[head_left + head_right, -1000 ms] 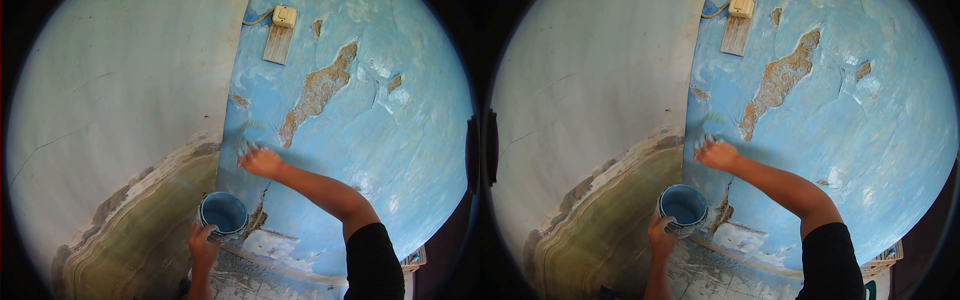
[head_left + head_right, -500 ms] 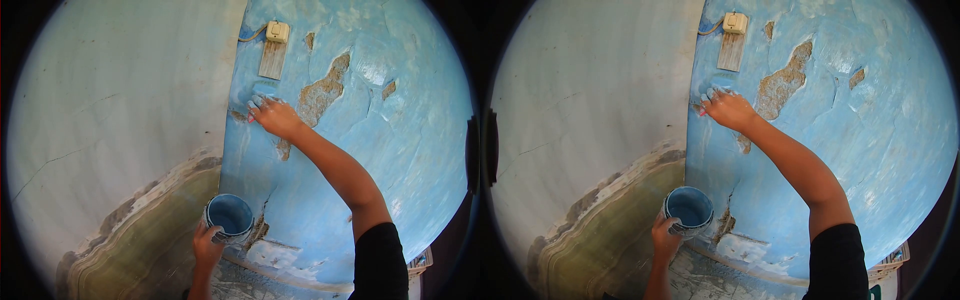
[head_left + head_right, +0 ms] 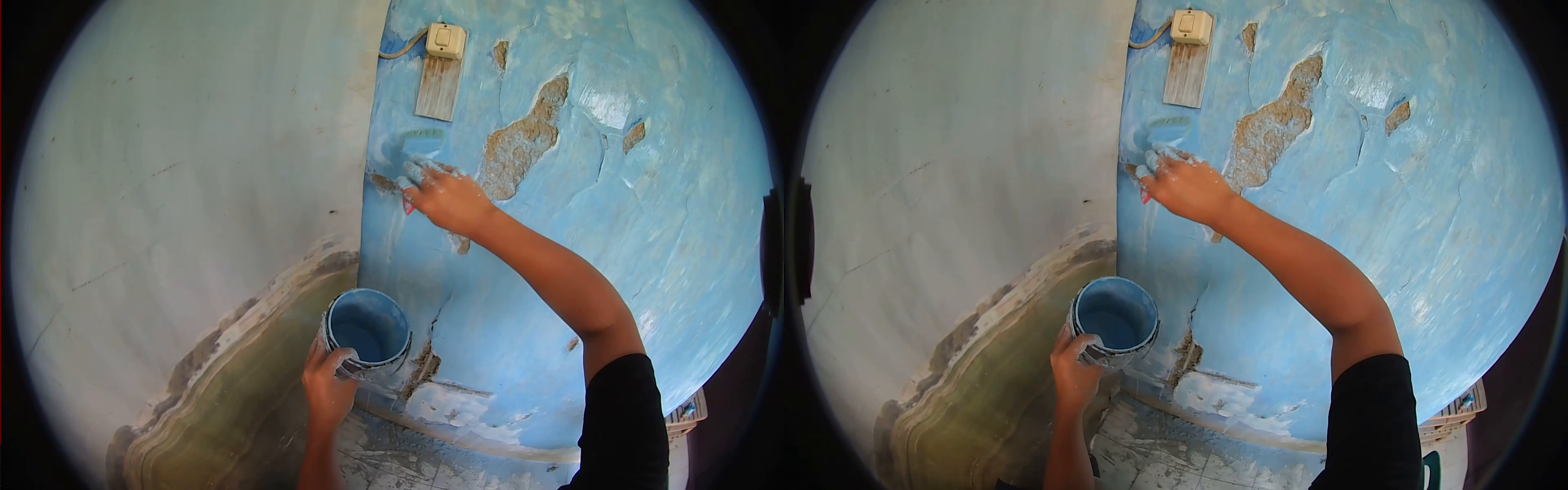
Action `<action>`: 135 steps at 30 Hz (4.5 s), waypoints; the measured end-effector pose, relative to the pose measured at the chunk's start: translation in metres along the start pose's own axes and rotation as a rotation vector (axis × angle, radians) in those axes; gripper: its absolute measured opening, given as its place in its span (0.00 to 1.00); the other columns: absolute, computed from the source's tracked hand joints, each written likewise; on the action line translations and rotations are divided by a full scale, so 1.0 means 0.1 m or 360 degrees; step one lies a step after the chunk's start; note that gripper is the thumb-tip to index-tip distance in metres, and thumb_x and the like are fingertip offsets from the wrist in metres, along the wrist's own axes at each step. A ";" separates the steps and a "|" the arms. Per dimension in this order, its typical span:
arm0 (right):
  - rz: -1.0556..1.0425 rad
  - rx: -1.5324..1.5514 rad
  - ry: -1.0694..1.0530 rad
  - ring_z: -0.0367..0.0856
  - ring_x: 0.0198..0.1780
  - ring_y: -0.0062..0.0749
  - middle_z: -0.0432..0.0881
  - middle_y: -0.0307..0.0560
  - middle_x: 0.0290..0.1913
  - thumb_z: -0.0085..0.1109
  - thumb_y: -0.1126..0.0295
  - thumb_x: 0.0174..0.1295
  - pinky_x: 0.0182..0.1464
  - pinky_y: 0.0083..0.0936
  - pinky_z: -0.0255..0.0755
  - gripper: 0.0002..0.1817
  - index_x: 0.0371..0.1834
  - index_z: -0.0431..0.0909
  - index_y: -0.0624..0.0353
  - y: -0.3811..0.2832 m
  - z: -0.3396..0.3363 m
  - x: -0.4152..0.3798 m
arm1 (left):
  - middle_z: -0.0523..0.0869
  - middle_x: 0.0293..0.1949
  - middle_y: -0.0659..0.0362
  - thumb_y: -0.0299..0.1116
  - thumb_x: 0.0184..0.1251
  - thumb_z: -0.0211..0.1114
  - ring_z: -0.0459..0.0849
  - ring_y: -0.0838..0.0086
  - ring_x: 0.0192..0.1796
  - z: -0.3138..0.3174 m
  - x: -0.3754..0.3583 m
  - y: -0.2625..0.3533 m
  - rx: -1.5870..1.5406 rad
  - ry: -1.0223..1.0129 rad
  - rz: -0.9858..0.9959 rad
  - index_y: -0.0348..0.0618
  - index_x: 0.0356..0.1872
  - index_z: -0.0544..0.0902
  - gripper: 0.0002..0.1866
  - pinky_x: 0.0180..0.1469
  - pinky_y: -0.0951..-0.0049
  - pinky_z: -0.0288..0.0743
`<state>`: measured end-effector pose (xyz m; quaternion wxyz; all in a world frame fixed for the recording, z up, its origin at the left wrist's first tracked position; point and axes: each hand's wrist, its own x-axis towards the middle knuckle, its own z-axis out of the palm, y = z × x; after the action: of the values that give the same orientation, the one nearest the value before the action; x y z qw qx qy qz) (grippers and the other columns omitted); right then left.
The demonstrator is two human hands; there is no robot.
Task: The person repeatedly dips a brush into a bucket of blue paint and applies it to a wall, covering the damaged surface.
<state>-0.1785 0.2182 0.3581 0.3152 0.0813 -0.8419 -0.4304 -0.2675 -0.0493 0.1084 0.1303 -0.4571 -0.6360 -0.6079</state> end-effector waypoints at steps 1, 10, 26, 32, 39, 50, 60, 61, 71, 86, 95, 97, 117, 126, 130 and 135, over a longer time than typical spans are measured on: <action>0.0093 -0.0036 -0.0051 0.85 0.61 0.53 0.84 0.63 0.57 0.58 0.68 0.65 0.55 0.44 0.84 0.15 0.53 0.83 0.59 0.07 0.01 0.01 | 0.86 0.55 0.44 0.18 0.36 0.76 0.84 0.45 0.59 -0.02 0.08 -0.03 -0.0001 -0.0014 0.0042 0.39 0.38 0.86 0.21 0.60 0.54 0.78; -0.0021 0.0055 -0.0262 0.87 0.58 0.59 0.86 0.67 0.52 0.61 0.60 0.62 0.59 0.44 0.82 0.14 0.42 0.82 0.60 -0.58 0.16 0.25 | 0.86 0.55 0.44 0.16 0.35 0.77 0.84 0.47 0.59 -0.43 0.80 -0.47 -0.0297 -0.0393 0.0010 0.39 0.39 0.87 0.22 0.61 0.56 0.79; 0.0092 0.0193 -0.0173 0.87 0.52 0.50 0.85 0.54 0.39 0.61 0.64 0.61 0.50 0.39 0.84 0.12 0.41 0.83 0.60 -0.47 0.41 0.77 | 0.88 0.49 0.46 0.18 0.39 0.79 0.89 0.53 0.53 -0.67 1.17 -0.32 -0.0342 -0.0656 -0.0089 0.36 0.41 0.88 0.21 0.57 0.59 0.81; 0.0259 -0.0089 -0.0010 0.89 0.51 0.50 0.87 0.55 0.41 0.61 0.64 0.65 0.50 0.39 0.84 0.11 0.44 0.82 0.59 0.61 -0.11 1.52 | 0.86 0.56 0.43 0.17 0.39 0.78 0.87 0.49 0.58 -0.61 1.16 -0.27 -0.0356 -0.0623 -0.0203 0.35 0.39 0.88 0.20 0.61 0.59 0.80; 0.0062 -0.0265 0.0028 0.89 0.52 0.51 0.87 0.60 0.42 0.61 0.64 0.64 0.49 0.41 0.85 0.13 0.43 0.82 0.63 0.40 0.30 1.17 | 0.88 0.48 0.46 0.16 0.38 0.76 0.88 0.51 0.53 -0.59 1.12 -0.21 -0.0308 -0.0578 -0.0286 0.36 0.40 0.88 0.21 0.56 0.59 0.81; 0.0243 -0.0036 -0.0034 0.86 0.60 0.49 0.86 0.59 0.52 0.60 0.66 0.61 0.56 0.40 0.83 0.14 0.48 0.84 0.59 0.46 -0.07 1.30 | 0.88 0.42 0.47 0.16 0.39 0.75 0.89 0.52 0.46 -0.59 1.11 -0.17 -0.0240 -0.0504 -0.0267 0.37 0.42 0.89 0.21 0.51 0.58 0.81; -0.0018 0.0476 -0.0440 0.88 0.50 0.47 0.86 0.49 0.38 0.59 0.64 0.63 0.50 0.38 0.83 0.11 0.42 0.84 0.58 -0.36 0.38 0.83 | 0.88 0.42 0.48 0.15 0.40 0.74 0.89 0.52 0.47 -0.54 1.08 -0.09 -0.0278 -0.0483 -0.0334 0.36 0.42 0.88 0.21 0.51 0.59 0.81; -0.0043 0.0313 -0.0225 0.88 0.49 0.46 0.86 0.48 0.37 0.60 0.63 0.63 0.50 0.38 0.83 0.11 0.41 0.84 0.58 -0.27 0.24 0.90 | 0.87 0.42 0.48 0.15 0.39 0.74 0.89 0.52 0.47 -0.52 1.07 -0.09 -0.0280 -0.0454 -0.0307 0.36 0.42 0.88 0.21 0.52 0.59 0.81; -0.0120 0.0269 -0.0103 0.89 0.45 0.43 0.86 0.50 0.36 0.61 0.62 0.63 0.46 0.37 0.84 0.13 0.44 0.84 0.58 -0.08 0.34 0.45 | 0.90 0.42 0.48 0.16 0.39 0.74 0.90 0.58 0.48 -0.33 0.88 0.21 -0.0200 -0.0329 -0.0300 0.33 0.43 0.87 0.22 0.55 0.63 0.80; 0.0439 -0.0101 -0.0147 0.82 0.66 0.42 0.82 0.51 0.65 0.66 0.69 0.56 0.61 0.44 0.81 0.21 0.56 0.84 0.51 1.07 -0.92 0.09 | 0.88 0.47 0.46 0.15 0.36 0.75 0.88 0.53 0.52 -0.21 0.99 0.61 -0.0294 -0.0365 -0.0167 0.34 0.43 0.87 0.24 0.57 0.60 0.80; 0.0090 0.0122 -0.0352 0.82 0.66 0.44 0.82 0.52 0.65 0.60 0.67 0.63 0.58 0.38 0.83 0.17 0.56 0.84 0.51 0.61 -1.10 -0.02 | 0.88 0.52 0.47 0.17 0.39 0.79 0.88 0.53 0.55 -0.14 1.18 0.67 -0.0435 -0.0290 -0.0013 0.35 0.43 0.87 0.23 0.59 0.60 0.80; 0.0174 0.0018 -0.0182 0.81 0.67 0.43 0.82 0.52 0.65 0.60 0.67 0.63 0.58 0.38 0.83 0.17 0.56 0.84 0.51 0.87 -1.12 -0.01 | 0.88 0.53 0.47 0.18 0.40 0.80 0.88 0.54 0.55 -0.10 1.30 0.75 -0.0455 -0.0260 0.0052 0.36 0.43 0.87 0.23 0.59 0.60 0.80; 0.0948 0.1983 0.0056 0.90 0.43 0.48 0.90 0.57 0.44 0.72 0.71 0.63 0.46 0.32 0.81 0.10 0.44 0.87 0.64 0.49 -1.87 0.02 | 0.81 0.66 0.39 0.15 0.34 0.78 0.84 0.45 0.64 0.05 1.33 0.92 -0.0134 -0.0062 0.0423 0.37 0.37 0.86 0.22 0.62 0.59 0.79; 0.0699 0.1728 -0.0359 0.89 0.43 0.53 0.90 0.57 0.47 0.73 0.73 0.62 0.46 0.38 0.83 0.12 0.48 0.88 0.63 0.11 -1.54 -0.16 | 0.74 0.70 0.28 0.20 0.37 0.79 0.77 0.34 0.70 0.13 1.34 1.03 -0.0046 0.0010 0.0865 0.45 0.34 0.88 0.18 0.68 0.48 0.76; 0.0697 0.1677 -0.0413 0.89 0.43 0.53 0.90 0.57 0.46 0.72 0.72 0.63 0.46 0.39 0.83 0.13 0.49 0.88 0.63 0.02 -1.47 -0.17 | 0.72 0.70 0.25 0.21 0.36 0.78 0.78 0.34 0.69 0.14 1.38 1.08 -0.0004 0.0053 0.0959 0.45 0.32 0.87 0.16 0.67 0.49 0.78; 0.0625 0.1636 -0.0211 0.88 0.40 0.52 0.90 0.55 0.44 0.72 0.73 0.62 0.45 0.37 0.82 0.14 0.50 0.88 0.61 -0.02 -1.43 -0.23 | 0.73 0.70 0.26 0.20 0.35 0.78 0.78 0.34 0.69 0.15 1.42 1.14 -0.0049 0.0018 0.0927 0.44 0.33 0.87 0.18 0.66 0.48 0.78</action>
<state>-0.0749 0.1302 0.4074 0.2557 0.0388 -0.9609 0.0986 -0.2551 0.0060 0.2820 0.2960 -0.6191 -0.4679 -0.5570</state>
